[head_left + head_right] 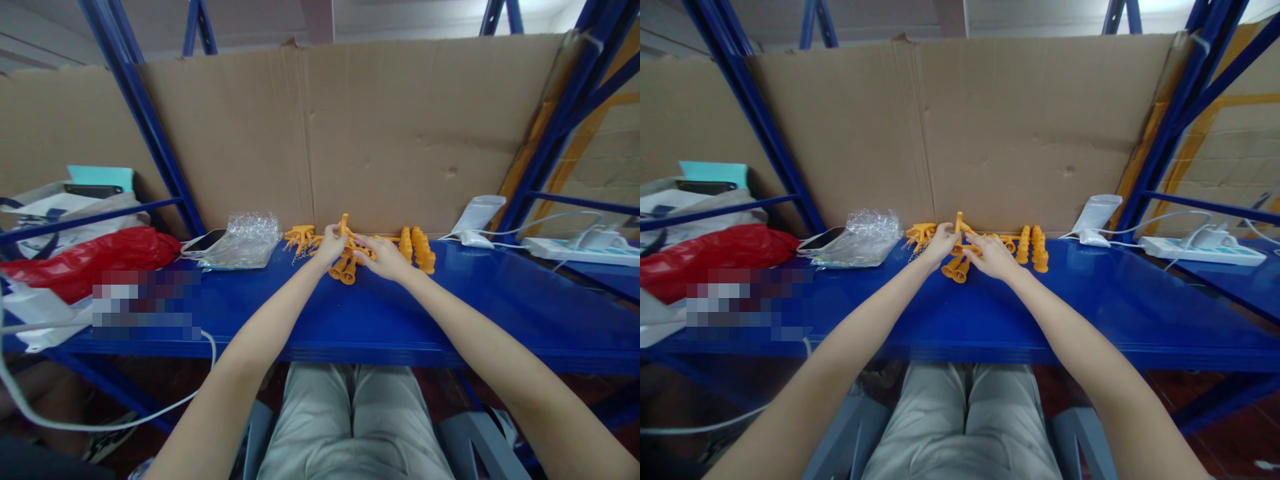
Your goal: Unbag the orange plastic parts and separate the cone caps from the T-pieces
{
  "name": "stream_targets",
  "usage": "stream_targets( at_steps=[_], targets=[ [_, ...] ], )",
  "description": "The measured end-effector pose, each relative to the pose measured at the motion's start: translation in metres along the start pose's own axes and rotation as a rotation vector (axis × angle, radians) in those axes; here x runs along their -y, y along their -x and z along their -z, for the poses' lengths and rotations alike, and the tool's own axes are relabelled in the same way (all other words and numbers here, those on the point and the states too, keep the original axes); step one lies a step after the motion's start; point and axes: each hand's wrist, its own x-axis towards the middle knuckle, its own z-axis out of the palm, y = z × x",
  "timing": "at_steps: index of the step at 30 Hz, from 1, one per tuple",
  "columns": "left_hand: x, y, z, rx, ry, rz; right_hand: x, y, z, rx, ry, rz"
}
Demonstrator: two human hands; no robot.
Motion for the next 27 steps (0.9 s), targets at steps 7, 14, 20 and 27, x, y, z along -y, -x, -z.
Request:
stream_targets(
  at_steps=[7, 14, 20, 27],
  targets=[
    [-0.004, 0.013, -0.004, -0.008, 0.213, 0.017, 0.004, 0.002, 0.003, 0.011, 0.007, 0.053],
    [0.003, 0.014, -0.01, -0.071, 0.212, -0.083, 0.008, 0.002, 0.003, -0.041, 0.059, 0.014],
    [0.004, 0.014, -0.006, -0.018, -0.03, -0.308, 0.001, -0.001, -0.005, -0.151, -0.064, 0.015],
    [-0.004, 0.022, 0.014, 0.079, -0.551, -0.519, -0.018, -0.005, -0.01, -0.205, -0.288, -0.088]
  ],
)
